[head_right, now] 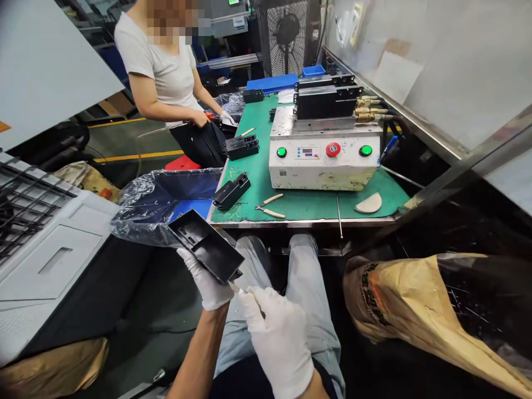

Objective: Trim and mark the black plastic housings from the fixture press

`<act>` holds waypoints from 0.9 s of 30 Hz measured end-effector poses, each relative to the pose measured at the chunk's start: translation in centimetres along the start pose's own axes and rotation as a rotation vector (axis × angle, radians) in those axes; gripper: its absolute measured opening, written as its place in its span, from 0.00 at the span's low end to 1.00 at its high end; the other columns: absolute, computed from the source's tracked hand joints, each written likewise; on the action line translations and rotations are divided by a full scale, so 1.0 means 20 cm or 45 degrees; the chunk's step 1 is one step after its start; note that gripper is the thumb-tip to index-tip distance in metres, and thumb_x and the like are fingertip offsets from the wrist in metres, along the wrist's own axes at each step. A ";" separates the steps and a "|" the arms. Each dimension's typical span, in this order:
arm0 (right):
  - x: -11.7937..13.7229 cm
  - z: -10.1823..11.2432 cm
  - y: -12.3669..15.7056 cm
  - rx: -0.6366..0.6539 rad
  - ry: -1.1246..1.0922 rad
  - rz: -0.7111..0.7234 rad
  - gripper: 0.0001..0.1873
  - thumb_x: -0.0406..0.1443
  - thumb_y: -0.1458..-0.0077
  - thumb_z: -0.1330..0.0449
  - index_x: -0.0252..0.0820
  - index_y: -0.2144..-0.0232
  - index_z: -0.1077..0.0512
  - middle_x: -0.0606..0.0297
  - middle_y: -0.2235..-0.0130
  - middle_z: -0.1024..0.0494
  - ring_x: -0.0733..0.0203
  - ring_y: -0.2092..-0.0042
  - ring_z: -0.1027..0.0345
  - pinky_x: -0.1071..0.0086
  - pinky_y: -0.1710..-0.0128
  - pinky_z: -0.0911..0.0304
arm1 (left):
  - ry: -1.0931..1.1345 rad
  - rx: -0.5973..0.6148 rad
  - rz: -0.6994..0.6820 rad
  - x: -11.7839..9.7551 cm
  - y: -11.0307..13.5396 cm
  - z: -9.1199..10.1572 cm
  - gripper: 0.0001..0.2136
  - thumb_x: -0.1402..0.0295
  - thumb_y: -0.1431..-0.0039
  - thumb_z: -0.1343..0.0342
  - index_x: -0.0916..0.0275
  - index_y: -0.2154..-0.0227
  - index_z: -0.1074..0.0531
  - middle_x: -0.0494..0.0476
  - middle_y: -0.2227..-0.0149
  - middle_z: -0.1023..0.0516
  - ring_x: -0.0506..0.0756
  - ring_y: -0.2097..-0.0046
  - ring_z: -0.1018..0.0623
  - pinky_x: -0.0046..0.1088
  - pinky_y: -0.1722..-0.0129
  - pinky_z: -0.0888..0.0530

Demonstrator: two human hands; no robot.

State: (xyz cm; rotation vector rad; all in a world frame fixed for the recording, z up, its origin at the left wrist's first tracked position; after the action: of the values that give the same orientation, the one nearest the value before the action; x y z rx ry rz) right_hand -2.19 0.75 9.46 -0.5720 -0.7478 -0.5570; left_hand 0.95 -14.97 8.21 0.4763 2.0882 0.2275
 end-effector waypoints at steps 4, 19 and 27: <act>-0.05 -0.03 0.02 -0.002 -0.035 -0.021 0.19 0.45 0.27 0.47 0.48 0.60 0.18 0.61 0.65 0.15 0.59 0.66 0.20 0.69 0.64 0.31 | -0.078 0.011 -0.042 0.03 0.03 -0.01 0.35 0.36 0.37 0.60 0.42 0.32 0.38 0.47 0.33 0.27 0.58 0.37 0.23 0.29 0.49 0.19; -0.10 -0.03 0.03 0.042 -0.146 -0.037 0.19 0.43 0.27 0.48 0.47 0.66 0.21 0.64 0.64 0.15 0.60 0.64 0.20 0.70 0.62 0.33 | 0.000 -0.097 -0.060 0.05 0.06 -0.01 0.30 0.41 0.33 0.58 0.40 0.31 0.40 0.39 0.29 0.34 0.52 0.31 0.31 0.22 0.42 0.24; -0.12 -0.05 0.04 0.065 -0.107 -0.098 0.21 0.46 0.26 0.49 0.48 0.63 0.19 0.66 0.68 0.17 0.60 0.66 0.21 0.68 0.66 0.38 | -0.074 -0.142 -0.015 0.06 0.07 0.00 0.32 0.40 0.33 0.61 0.40 0.29 0.46 0.42 0.31 0.30 0.53 0.36 0.24 0.24 0.44 0.22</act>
State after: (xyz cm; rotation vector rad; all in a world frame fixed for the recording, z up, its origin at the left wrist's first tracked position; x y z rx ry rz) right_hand -2.53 1.29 6.81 -0.5234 -0.8640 -0.5860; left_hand 0.76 -13.18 7.78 0.3991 2.0094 0.3180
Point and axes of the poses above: each hand's wrist, its own y-axis away from the middle knuckle, its own z-axis out of the back of the hand, x = y × z, the point moved 2 cm from there along -y, towards the middle knuckle
